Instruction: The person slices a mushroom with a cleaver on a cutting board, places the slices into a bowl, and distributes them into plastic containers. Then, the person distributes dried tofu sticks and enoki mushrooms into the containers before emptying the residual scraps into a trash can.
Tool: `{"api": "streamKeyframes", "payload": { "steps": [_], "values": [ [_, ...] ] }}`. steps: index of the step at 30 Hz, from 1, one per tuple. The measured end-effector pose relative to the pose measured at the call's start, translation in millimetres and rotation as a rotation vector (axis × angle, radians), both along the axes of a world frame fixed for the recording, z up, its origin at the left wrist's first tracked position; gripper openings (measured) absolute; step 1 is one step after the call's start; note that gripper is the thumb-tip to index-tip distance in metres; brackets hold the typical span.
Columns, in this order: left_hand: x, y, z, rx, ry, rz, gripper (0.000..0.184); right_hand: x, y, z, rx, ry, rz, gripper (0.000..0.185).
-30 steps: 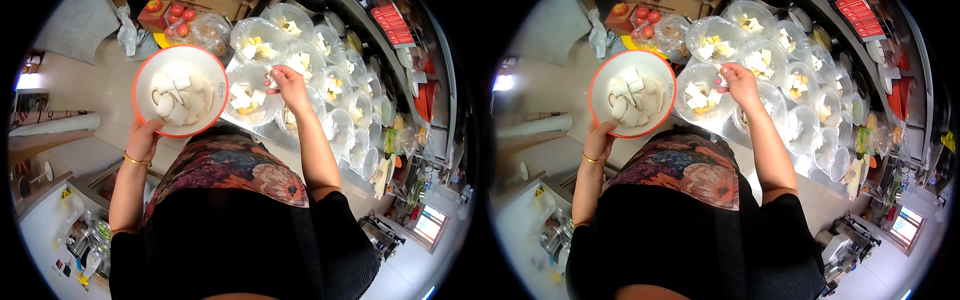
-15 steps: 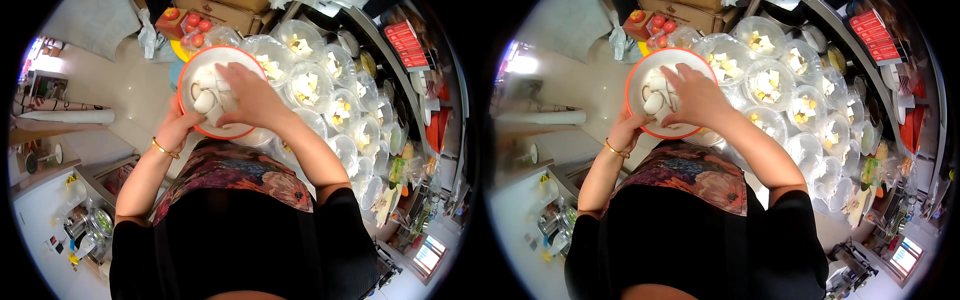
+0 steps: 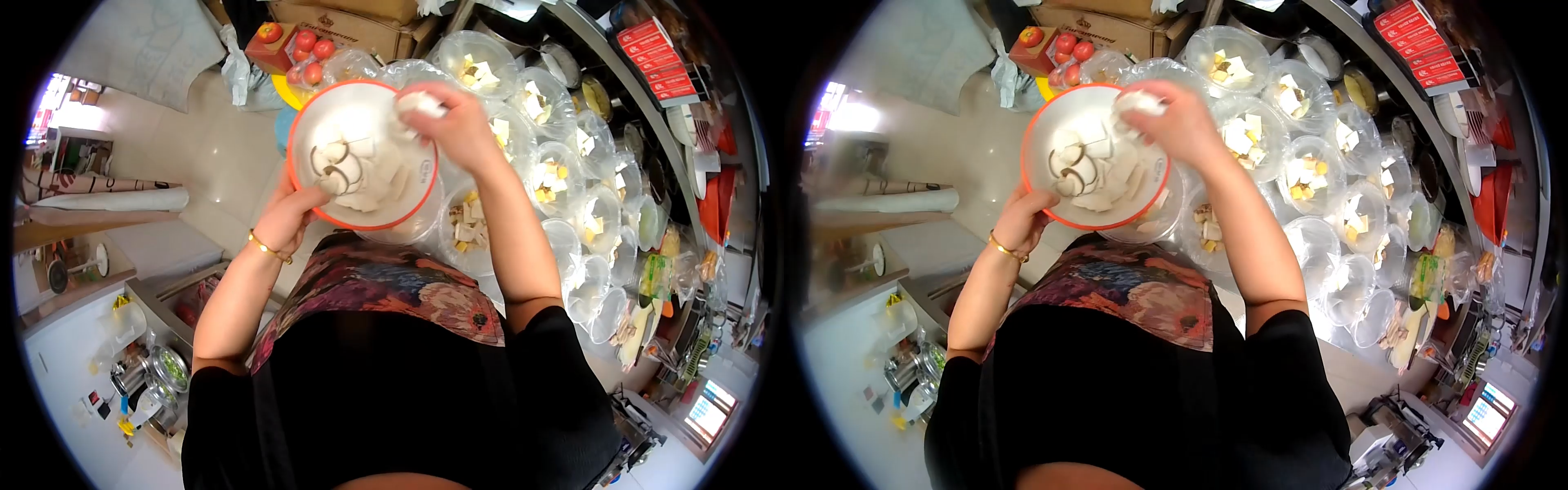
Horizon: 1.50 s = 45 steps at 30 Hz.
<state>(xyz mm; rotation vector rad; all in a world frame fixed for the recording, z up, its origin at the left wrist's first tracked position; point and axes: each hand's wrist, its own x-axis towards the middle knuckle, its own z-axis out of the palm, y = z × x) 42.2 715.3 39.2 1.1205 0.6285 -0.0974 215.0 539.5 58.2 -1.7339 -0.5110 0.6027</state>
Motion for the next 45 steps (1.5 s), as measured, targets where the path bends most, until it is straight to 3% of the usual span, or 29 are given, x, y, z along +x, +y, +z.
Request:
{"api": "streamKeyframes", "payload": {
  "steps": [2, 5, 8, 10, 11, 12, 13, 14, 16, 19, 22, 25, 33, 35, 39, 40, 43, 45],
  "values": [
    [-7, 3, 3, 0.019, 0.004, 0.045, 0.059, 26, -9, -4, -0.034, 0.0, -0.14, 0.029],
    [-17, 13, -1, 0.04, 0.022, 0.084, 0.059, 58, -19, -72, -0.345, -0.547, -0.096, 0.032],
    [-16, 9, 6, 0.062, 0.007, 0.11, 0.06, 33, -15, -37, -0.249, -0.424, -0.289, 0.037],
    [-15, 7, 10, 0.091, 0.008, 0.095, 0.061, -1, 0, -15, -0.079, -0.146, 0.043, 0.039],
    [-14, 6, 9, 0.108, 0.017, 0.072, 0.062, -22, 8, -4, -0.053, -0.142, 0.242, 0.054],
    [-12, 3, 9, 0.124, 0.023, 0.048, 0.062, -35, 15, -19, -0.098, -0.571, 0.305, 0.081],
    [-8, -3, 10, 0.106, 0.002, 0.065, 0.063, -46, 19, -21, -0.316, -0.818, 0.348, 0.102],
    [-4, -11, 13, 0.086, -0.018, 0.079, 0.064, -50, 22, -32, -0.319, -0.822, 0.361, 0.104],
    [2, -18, 15, 0.071, -0.044, 0.073, 0.066, -54, 24, -25, -0.37, -0.59, 0.385, 0.098],
    [5, -18, 10, 0.065, -0.038, 0.021, 0.068, -53, 20, -36, -0.27, -0.453, 0.342, 0.073],
    [12, -22, 8, 0.029, -0.025, -0.009, 0.067, -49, 15, -37, -0.174, -0.551, 0.301, 0.044],
    [22, -30, 15, -0.007, -0.006, -0.012, 0.064, -38, 11, -27, -0.239, -0.707, 0.254, 0.03],
    [36, -34, 0, 0.001, -0.025, -0.093, 0.062, -6, -12, -27, -0.111, -0.835, 0.25, 0.033],
    [38, -44, 9, 0.006, -0.028, -0.056, 0.052, -3, -14, -26, -0.104, -0.815, 0.183, 0.032],
    [37, -41, -1, -0.017, -0.027, -0.042, 0.046, 22, -28, -12, 0.155, -0.618, -0.004, 0.029],
    [36, -42, 1, -0.018, -0.028, -0.015, 0.046, 33, -32, -14, 0.298, -0.262, -0.125, 0.025],
    [33, -43, 3, -0.01, -0.021, 0.05, 0.045, 94, -55, -11, 0.257, -0.134, -0.515, 0.032],
    [26, -36, 1, 0.005, 0.005, 0.058, 0.045, 143, -70, -41, 0.208, -0.151, -0.492, 0.036]
  ]
}}
